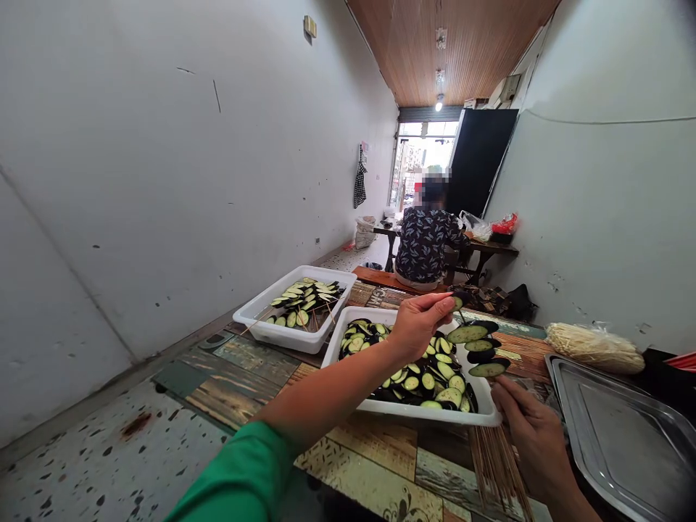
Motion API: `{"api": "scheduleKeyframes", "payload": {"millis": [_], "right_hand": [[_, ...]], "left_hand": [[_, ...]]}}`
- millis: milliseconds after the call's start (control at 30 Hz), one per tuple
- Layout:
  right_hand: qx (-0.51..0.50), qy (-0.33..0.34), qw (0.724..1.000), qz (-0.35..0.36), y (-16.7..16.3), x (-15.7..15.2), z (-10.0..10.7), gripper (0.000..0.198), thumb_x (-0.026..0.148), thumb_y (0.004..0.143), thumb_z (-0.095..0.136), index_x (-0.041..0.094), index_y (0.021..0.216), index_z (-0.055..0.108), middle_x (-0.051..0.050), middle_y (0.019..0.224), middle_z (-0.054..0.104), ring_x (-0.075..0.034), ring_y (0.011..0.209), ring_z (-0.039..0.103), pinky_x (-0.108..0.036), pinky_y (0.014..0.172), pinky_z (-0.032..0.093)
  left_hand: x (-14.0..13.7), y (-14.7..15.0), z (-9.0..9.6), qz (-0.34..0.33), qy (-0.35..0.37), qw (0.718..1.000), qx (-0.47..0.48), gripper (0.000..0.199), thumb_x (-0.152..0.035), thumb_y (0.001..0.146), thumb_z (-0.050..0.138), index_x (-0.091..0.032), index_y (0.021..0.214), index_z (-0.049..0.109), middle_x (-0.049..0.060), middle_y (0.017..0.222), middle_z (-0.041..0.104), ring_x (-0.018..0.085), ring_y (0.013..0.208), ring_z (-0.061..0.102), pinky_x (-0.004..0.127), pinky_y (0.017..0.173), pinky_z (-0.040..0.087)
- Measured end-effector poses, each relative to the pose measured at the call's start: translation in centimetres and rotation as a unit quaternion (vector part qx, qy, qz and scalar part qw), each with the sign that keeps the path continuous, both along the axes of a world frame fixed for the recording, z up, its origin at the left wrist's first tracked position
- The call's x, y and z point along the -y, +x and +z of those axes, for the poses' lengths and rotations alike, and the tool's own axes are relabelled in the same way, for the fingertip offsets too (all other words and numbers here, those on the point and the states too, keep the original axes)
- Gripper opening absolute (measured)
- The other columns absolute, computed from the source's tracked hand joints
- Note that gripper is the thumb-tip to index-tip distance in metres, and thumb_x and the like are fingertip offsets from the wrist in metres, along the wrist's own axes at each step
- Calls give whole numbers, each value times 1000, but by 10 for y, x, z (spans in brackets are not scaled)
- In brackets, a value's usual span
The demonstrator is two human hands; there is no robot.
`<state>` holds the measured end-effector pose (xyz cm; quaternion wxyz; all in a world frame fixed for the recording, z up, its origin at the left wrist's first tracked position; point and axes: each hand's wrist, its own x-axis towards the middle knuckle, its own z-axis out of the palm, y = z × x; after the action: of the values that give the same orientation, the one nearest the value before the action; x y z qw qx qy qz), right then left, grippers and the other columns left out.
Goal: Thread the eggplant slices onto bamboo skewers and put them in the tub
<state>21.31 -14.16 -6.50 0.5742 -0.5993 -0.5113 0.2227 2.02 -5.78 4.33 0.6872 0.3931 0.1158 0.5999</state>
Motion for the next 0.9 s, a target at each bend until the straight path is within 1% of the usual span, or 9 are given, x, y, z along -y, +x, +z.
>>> {"api": "scheduleKeyframes", "payload": {"millis": [133, 300, 400, 567, 667, 767, 900], "right_hand": [[2, -19, 1000, -5, -1, 1, 0, 39, 46, 71, 67, 20, 99, 75, -8, 104, 73, -26, 95, 67, -38, 85, 53], [-24, -22, 999, 7, -4, 2, 2, 40, 46, 71, 67, 21, 101, 74, -7, 108, 71, -27, 100, 65, -41, 92, 50], [-23, -26, 999, 10, -5, 3, 5, 42, 46, 71, 67, 20, 102, 74, -7, 109, 71, -27, 102, 64, -42, 94, 49], [-13, -27, 1000, -1, -6, 2, 6, 42, 46, 70, 67, 19, 102, 74, -8, 111, 70, -28, 105, 63, -43, 96, 47], [-12, -27, 1000, -4, -6, 2, 6, 42, 46, 70, 67, 19, 100, 74, -8, 109, 71, -28, 103, 64, -43, 96, 47], [-12, -23, 1000, 2, -7, 2, 7, 42, 46, 70, 67, 18, 101, 74, -8, 109, 71, -28, 103, 64, -43, 94, 48], [0, -23, 1000, 8, -8, 3, 8, 44, 47, 73, 64, 17, 103, 73, -9, 107, 71, -27, 99, 66, -39, 88, 52]], "left_hand": [[0, 4, -4, 14, 11, 1000, -17, 28, -32, 53, 84, -15, 73, 74, 1, 68, 64, 6, 59, 51, 24, 60, 40], [0, 7, -6, 18, 5, 999, -26, 31, -35, 51, 84, -16, 74, 74, 0, 65, 63, 6, 57, 50, 25, 60, 39], [1, 6, -5, 22, 4, 999, -31, 33, -35, 50, 84, -16, 76, 74, 0, 66, 63, 6, 56, 50, 24, 59, 39], [0, 6, -7, 38, 34, 997, -50, 31, -35, 54, 83, -16, 76, 74, -1, 63, 61, 6, 56, 49, 24, 59, 38], [-1, 8, -11, 43, 50, 996, -66, 28, -35, 57, 81, -16, 77, 74, -1, 64, 61, 6, 57, 49, 24, 59, 38], [-3, 8, -15, 35, 55, 993, -97, 29, -36, 59, 79, -15, 78, 75, 1, 69, 63, 8, 62, 51, 26, 63, 39], [-8, 5, -15, 58, 52, 987, -142, 32, -40, 60, 78, -14, 79, 75, 3, 74, 65, 9, 68, 51, 25, 67, 39]]}}
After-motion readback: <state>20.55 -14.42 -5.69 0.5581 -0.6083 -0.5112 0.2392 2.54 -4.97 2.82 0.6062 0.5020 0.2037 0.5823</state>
